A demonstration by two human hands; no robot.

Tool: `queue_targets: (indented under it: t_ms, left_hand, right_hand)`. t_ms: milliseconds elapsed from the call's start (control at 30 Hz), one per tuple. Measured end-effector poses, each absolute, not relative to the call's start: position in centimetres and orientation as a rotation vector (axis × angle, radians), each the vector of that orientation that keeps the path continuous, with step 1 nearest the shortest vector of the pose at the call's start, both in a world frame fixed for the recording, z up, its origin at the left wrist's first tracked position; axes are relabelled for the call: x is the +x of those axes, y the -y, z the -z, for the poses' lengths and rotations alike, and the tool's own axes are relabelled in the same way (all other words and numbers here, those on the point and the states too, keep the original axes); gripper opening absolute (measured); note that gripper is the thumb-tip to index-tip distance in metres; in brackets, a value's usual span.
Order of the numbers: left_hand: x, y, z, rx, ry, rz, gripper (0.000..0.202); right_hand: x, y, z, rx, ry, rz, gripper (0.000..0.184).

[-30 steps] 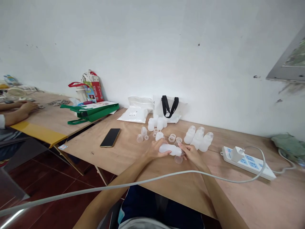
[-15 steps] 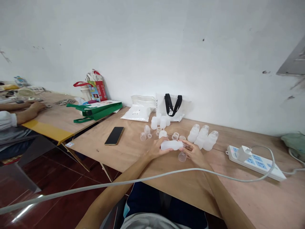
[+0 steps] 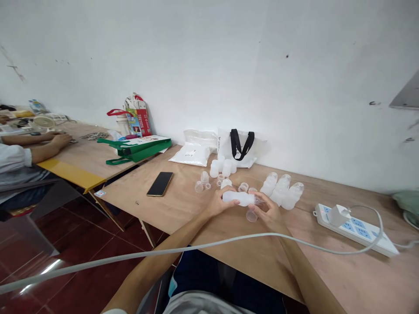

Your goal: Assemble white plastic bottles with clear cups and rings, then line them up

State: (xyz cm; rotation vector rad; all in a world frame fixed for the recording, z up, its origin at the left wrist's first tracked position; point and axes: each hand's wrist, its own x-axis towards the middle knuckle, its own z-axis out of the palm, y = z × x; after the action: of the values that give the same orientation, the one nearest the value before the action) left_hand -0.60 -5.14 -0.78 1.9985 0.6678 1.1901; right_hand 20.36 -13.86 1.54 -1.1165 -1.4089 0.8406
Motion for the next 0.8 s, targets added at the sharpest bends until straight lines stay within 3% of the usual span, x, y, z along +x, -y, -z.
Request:
queue_targets:
  t_ms: [233,633,800]
  left_hand:
    - [-0.9,5.4,1.6,2.204,-0.744,-1.264,0.046]
    - [-1.2,6.4,0.2,2.408,-0.736,-0.759,0.055]
    - [-1.6,6.6,0.8,2.239,-0.706,-0.818,0.063]
  right_hand:
    - [20.5,13.4,-0.9,-1.163,1.346,-0.922,0.052]
    - [19.5,13.6,0.1,-1.101,1.561,-0.679,0.042]
    - [19.5,13.5,-0.1,-1.119,1.505,-0.659,0.036]
